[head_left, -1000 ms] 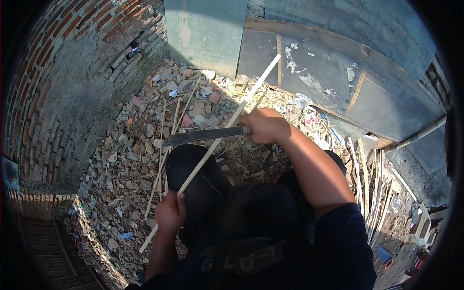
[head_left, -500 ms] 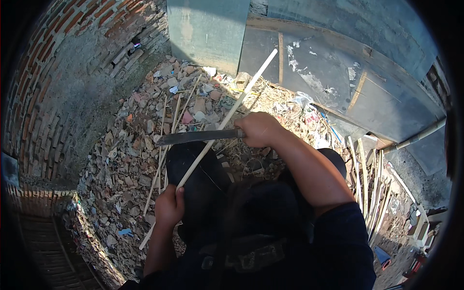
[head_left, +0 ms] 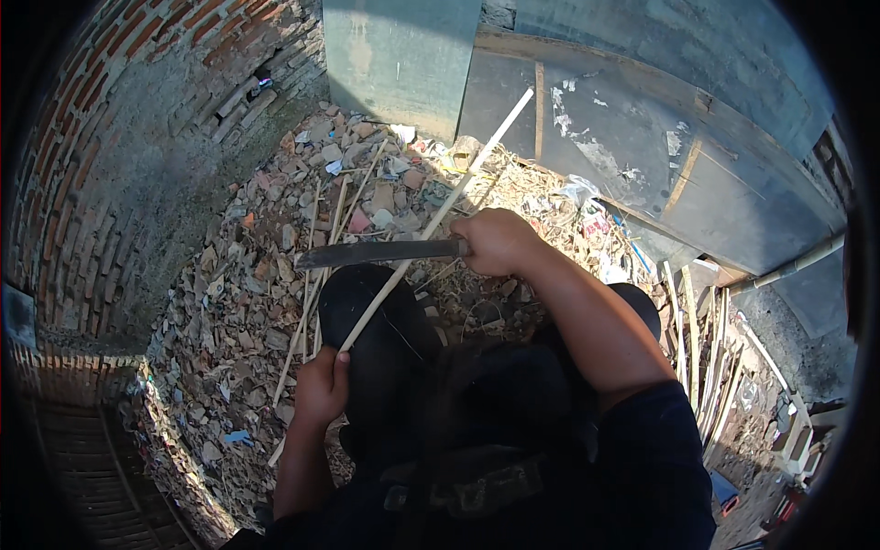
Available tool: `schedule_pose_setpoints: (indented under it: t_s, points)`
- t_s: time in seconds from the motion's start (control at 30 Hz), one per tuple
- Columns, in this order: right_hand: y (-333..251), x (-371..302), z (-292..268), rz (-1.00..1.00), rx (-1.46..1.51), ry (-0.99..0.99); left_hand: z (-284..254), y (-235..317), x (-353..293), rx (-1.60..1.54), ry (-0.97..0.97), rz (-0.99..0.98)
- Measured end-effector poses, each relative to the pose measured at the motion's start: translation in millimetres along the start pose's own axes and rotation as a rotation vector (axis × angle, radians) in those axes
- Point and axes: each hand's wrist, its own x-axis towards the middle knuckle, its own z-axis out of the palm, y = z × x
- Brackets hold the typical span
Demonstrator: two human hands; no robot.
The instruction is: The person shapes bamboo sticks by scraping and shaving them along their length using a knife.
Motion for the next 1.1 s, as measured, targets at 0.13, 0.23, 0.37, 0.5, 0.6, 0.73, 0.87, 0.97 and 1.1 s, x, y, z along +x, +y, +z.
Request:
schedule_pose_setpoints:
  t_s: [0.13,0.23,0.37,0.5,0.6,0.73,0.87,0.97,1.1]
  points:
    - [57,16,16,0.245,0.321,-0.004,2,3,3,-0.021,0.015,0.019]
    - [25,11,11,0.189,0.336,0.104,-4,-1,2,-0.023,-0.017,-0.003]
    - [-36,-1,-2,-0.046,-0.013,-0.077,-3,2,-3,0.028,-0.003,0.029]
    - [40,13,2,0.269,0.265,0.092,0,-1,0,-0.032,0.004,0.045]
    - [77,11,9,0.27,0.196,0.126,0,1,7,0.019,0.021,0.083]
    - [24,10,10,0.139,0.247,0.086,1,1,1,0.033,0.003,0.017]
    - [-4,0,-25,0.088,0.053,-0.025,6,0,-1,0.06,0.05,0.003]
    - [72,12,-7,0.322,0.177,0.169,6,1,-2,0.101,0.06,0.022]
    - [80,10,-8,0.354,0.083,-0.027,-3,-3,6,0.196,0.007,0.022]
